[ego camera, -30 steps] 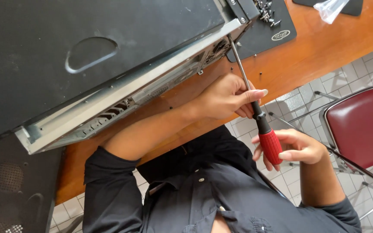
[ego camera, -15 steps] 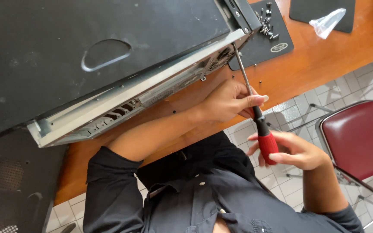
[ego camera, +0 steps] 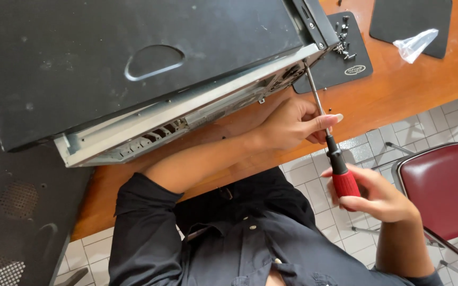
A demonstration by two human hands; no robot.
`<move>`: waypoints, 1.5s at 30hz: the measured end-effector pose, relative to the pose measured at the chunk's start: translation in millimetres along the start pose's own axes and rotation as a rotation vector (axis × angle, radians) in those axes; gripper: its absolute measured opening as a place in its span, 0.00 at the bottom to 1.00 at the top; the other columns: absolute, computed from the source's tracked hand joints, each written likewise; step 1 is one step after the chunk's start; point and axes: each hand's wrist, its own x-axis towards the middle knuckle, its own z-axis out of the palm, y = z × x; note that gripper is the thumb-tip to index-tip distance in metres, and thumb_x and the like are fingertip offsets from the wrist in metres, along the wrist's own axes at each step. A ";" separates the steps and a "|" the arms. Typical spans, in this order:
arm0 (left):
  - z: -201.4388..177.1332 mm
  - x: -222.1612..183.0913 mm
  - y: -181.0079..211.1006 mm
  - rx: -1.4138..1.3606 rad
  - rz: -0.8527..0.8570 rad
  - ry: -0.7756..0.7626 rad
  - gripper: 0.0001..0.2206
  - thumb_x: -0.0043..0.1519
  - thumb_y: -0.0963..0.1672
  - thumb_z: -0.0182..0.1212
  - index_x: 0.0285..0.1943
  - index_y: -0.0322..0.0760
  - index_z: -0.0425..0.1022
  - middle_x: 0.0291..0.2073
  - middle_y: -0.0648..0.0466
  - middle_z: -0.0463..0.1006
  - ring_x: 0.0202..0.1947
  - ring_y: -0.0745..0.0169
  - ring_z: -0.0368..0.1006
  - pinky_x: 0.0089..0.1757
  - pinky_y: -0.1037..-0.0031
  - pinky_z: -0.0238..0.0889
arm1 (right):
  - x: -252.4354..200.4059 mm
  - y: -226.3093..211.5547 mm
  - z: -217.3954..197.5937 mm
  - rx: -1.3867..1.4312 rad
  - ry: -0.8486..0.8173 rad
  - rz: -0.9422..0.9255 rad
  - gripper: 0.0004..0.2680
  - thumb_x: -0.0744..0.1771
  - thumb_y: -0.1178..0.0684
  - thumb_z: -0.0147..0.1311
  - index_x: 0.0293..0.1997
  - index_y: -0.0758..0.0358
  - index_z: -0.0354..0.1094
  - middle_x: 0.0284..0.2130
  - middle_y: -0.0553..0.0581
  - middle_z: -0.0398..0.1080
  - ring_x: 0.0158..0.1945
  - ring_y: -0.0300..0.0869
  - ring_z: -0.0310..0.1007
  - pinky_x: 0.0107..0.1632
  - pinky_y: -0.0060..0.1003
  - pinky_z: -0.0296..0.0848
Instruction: The person is placing the side panel onto a desktop computer tower and then using a screwdriver to secure it with screws.
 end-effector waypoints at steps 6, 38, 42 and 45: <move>-3.1 4.3 -8.3 -0.153 0.005 -0.122 0.15 0.58 0.51 0.63 0.33 0.33 0.77 0.30 0.48 0.82 0.32 0.58 0.82 0.39 0.70 0.81 | -15.3 2.5 -10.0 0.002 0.007 0.008 0.20 0.63 0.53 0.63 0.60 0.70 0.67 0.30 0.57 0.83 0.22 0.37 0.81 0.23 0.29 0.84; -10.0 9.0 -4.8 -0.095 0.068 0.069 0.15 0.60 0.48 0.63 0.37 0.28 0.83 0.32 0.45 0.85 0.33 0.57 0.84 0.37 0.75 0.82 | -4.1 39.8 7.7 -0.036 0.158 -0.009 0.21 0.64 0.44 0.61 0.56 0.69 0.64 0.32 0.55 0.71 0.28 0.38 0.68 0.33 0.33 0.71; -14.9 10.0 -6.8 -0.132 0.066 -0.019 0.17 0.62 0.49 0.61 0.42 0.27 0.82 0.34 0.41 0.85 0.36 0.53 0.84 0.40 0.72 0.82 | -3.2 46.5 0.8 0.304 -0.112 -0.188 0.21 0.70 0.48 0.52 0.65 0.78 0.58 0.37 0.71 0.79 0.23 0.42 0.69 0.26 0.35 0.75; -18.9 9.6 -6.0 -0.137 0.083 -0.090 0.18 0.64 0.49 0.58 0.46 0.27 0.81 0.37 0.40 0.85 0.37 0.52 0.84 0.42 0.71 0.82 | -3.9 61.9 -6.1 0.157 -0.042 -0.232 0.20 0.68 0.44 0.57 0.59 0.72 0.66 0.33 0.62 0.82 0.30 0.42 0.80 0.30 0.33 0.76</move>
